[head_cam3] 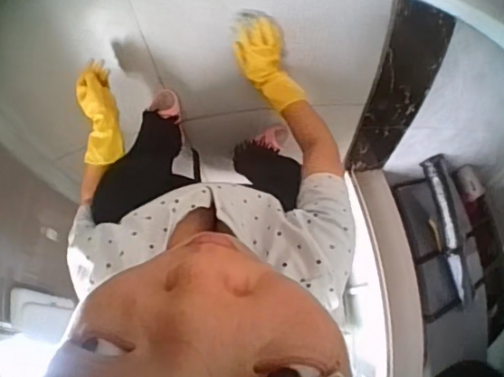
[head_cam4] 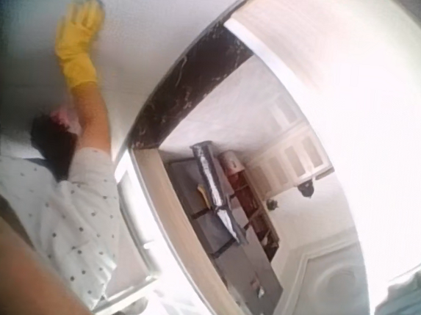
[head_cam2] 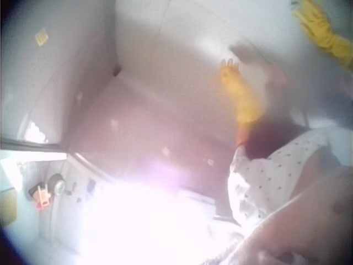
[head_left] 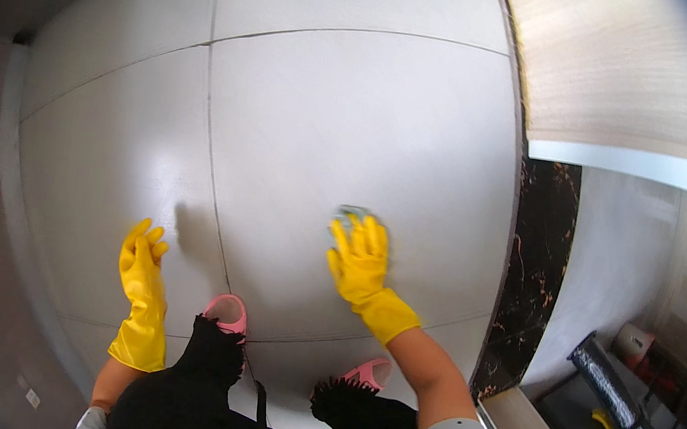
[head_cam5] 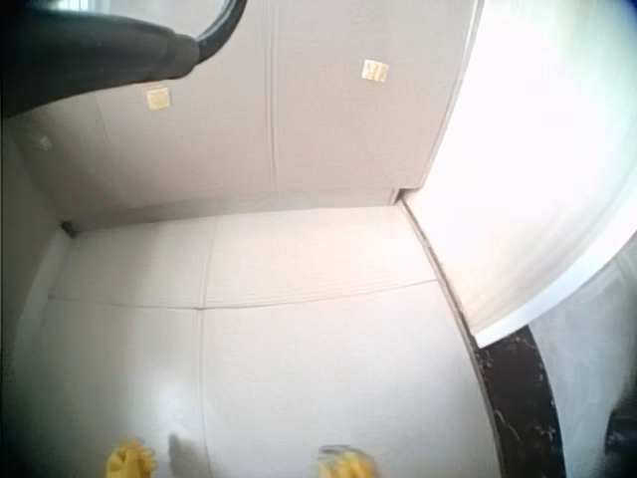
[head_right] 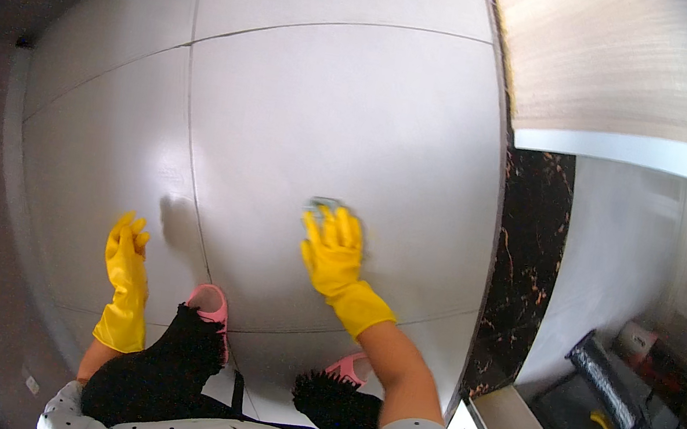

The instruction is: The person disposes of a small item into a trash bin, then wipes the tiled floor with a cloth. They walk to the bathroom, rinse the cloth in a bucket of water, wring it out, and return to wipe the floor again.

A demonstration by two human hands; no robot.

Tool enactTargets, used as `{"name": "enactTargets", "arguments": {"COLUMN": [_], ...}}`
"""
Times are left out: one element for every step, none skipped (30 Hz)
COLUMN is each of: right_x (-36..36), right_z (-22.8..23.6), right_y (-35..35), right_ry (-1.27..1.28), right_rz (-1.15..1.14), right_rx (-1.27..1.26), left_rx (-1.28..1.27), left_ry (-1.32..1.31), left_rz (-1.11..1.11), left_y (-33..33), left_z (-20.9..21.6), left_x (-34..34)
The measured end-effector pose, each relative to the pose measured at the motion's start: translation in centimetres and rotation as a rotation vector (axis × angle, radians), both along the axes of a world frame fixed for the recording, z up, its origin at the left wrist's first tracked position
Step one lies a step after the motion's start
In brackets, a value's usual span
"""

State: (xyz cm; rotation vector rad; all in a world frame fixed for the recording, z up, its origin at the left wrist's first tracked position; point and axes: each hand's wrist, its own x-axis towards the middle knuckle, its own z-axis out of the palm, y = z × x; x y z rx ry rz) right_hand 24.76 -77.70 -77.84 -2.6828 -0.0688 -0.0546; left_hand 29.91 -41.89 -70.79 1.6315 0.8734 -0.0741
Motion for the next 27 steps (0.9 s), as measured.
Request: {"name": "enactTargets", "arguments": {"right_x": [1.5, 3.0, 4.8, 6.7, 8.4, 10.0, 10.7, 11.3, 12.2, 11.9, 11.7, 10.7, 9.3, 7.1, 5.1, 3.8, 2.6, 1.5, 1.3, 2.2, 3.6, 5.7, 7.5, 8.8, 10.1, 10.9, 11.1], "right_z": [-0.7, -1.1, -1.6, -2.1, -2.4, -2.4, -3.8, -5.2, -5.0, -4.3, -3.0, -1.8, -1.3, -1.6, -1.9, -1.8, -1.9, -1.8, -2.2, -3.4, -4.1, -3.8, -3.2, -3.4, -3.6, -3.9, -4.4], "right_y": [1.5, 2.3, 2.4, 2.0, 1.5, 0.8, -0.3, -1.5, -3.1, -5.3, -7.6, -9.4, -11.1, -12.4, -13.5, -14.5, -15.4, -16.3, -16.7, -17.0, -17.1, -16.5, -15.8, -15.0, -14.3, -13.5, -12.1], "right_ry": [-0.055, -0.109, -0.155, -0.197, -0.238, -0.265, -0.17, -0.07, 0.007, -0.047, -0.105, -0.247, -0.385, -0.372, -0.359, -0.357, -0.352, -0.347, -0.367, -0.387, -0.406, -0.439, -0.469, -0.471, -0.475, -0.475, -0.471], "right_rz": [0.094, 0.189, 0.244, 0.296, 0.347, 0.336, 0.154, -0.028, -0.135, -0.127, -0.13, -0.119, -0.118, -0.207, -0.304, -0.364, -0.426, -0.495, -0.566, -0.637, -0.699, -0.664, -0.632, -0.586, -0.538, -0.489, -0.439], "right_rx": [0.024, 0.049, 0.068, 0.082, 0.096, 0.059, 0.092, 0.124, 0.184, 0.031, -0.134, -0.069, -0.002, 0.07, 0.131, -0.01, -0.152, -0.314, -0.315, -0.317, -0.312, -0.312, -0.317, -0.29, -0.262, -0.233, -0.2], "left_rx": [-0.035, -0.069, -0.098, -0.091, -0.088, -0.084, -0.083, -0.063, -0.068, -0.071, -0.088, -0.089, -0.083, -0.077, -0.081, -0.073, -0.065, -0.076, -0.088, -0.1, -0.104, -0.106, -0.113, -0.111, -0.104, -0.096, -0.083], "left_ry": [-0.03, -0.06, -0.092, -0.089, -0.103, -0.113, -0.126, -0.134, -0.14, -0.144, -0.15, -0.141, -0.136, -0.131, -0.125, -0.132, -0.139, -0.144, -0.125, -0.105, -0.083, -0.08, -0.074, -0.069, -0.055, -0.038, -0.019], "left_rz": [-0.004, -0.008, -0.008, 0.003, 0.01, 0.021, 0.026, 0.031, 0.033, 0.038, 0.038, 0.048, 0.053, 0.058, 0.054, 0.059, 0.062, 0.055, 0.037, 0.019, 0.008, 0.013, 0.013, 0.019, 0.02, 0.022, 0.026], "left_y": [-0.3, -0.4, -0.5, -0.8, -0.7, -0.4, -0.4, -0.3, -0.1, 0.1, 0.2, 0.2, 0.2, 0.3, 0.2, 0.1, 0.2, 0.1, 0.3, 0.9, 1.3, 1.3, 1.0, 0.7, 0.3, 0.0, -0.2], "left_z": [0.1, 0.0, -0.1, 0.3, 0.4, 0.2, 0.1, -0.1, -0.1, -0.2, 0.0, 0.1, 0.0, 0.0, -0.2, -0.3, -0.3, -0.8, -1.0, -1.2, -1.4, -1.4, -1.0, -0.6, -0.4, -0.2, -0.1], "left_x": [0.1, 0.0, 0.1, 0.4, 0.4, 0.4, 0.4, 0.4, 0.5, 0.4, 0.4, 0.5, 0.4, 0.3, 0.4, 0.5, 0.2, 0.1, -0.1, -0.3, -0.5, -0.5, -0.2, 0.0, 0.3, 0.5, 0.5]}}
